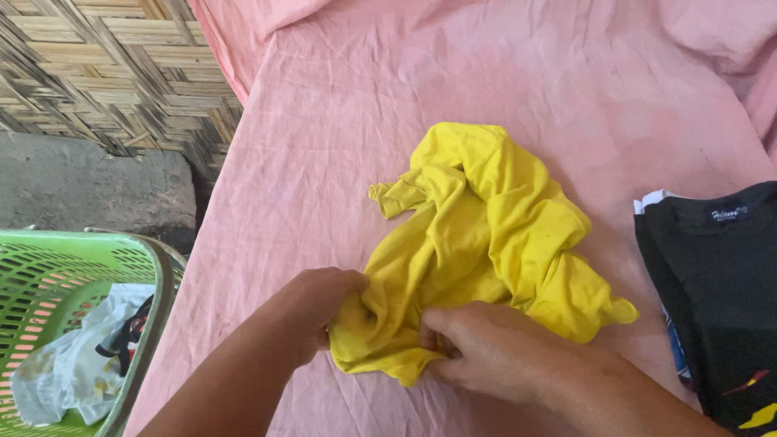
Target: The person folds a dark gray t-shirt and places it on a stack of other folded shirts. Then they take a yellow t-shirt from a green laundry basket, unfold it, and fold it neatly on the same surface.
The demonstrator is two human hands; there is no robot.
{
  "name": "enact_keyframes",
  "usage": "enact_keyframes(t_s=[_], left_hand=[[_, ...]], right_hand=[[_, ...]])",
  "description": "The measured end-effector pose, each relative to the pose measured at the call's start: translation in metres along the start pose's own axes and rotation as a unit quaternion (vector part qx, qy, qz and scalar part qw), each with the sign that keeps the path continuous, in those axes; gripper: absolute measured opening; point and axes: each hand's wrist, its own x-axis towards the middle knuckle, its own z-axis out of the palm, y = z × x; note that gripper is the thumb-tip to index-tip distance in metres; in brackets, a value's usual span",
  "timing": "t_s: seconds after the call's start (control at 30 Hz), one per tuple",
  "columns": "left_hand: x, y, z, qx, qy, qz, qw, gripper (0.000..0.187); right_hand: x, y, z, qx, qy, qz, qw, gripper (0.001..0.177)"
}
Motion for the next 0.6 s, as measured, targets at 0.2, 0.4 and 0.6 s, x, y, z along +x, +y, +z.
enact_keyframes(t_s=[0.2,0.4,0.6], left_hand=[[0.001,0.009,0.001,-0.144,-0.163,-0.004,0.976,0.034],[0.008,0.044,-0.005,-0.134,-0.154,0.173,0.963,0.017],[0.003,0.084,-0.051,0.035,0.14,0.418,0.897,0.016]], right_hand=[[0.014,0.014,0.006,0.022,0.13,-0.082,0.988,0.023],[0.016,0.012,-0.002,0.058,0.162,-0.061,0.983,0.033],[0.004,-0.002,-0.004,0.016,0.052,0.012,0.998,0.053]])
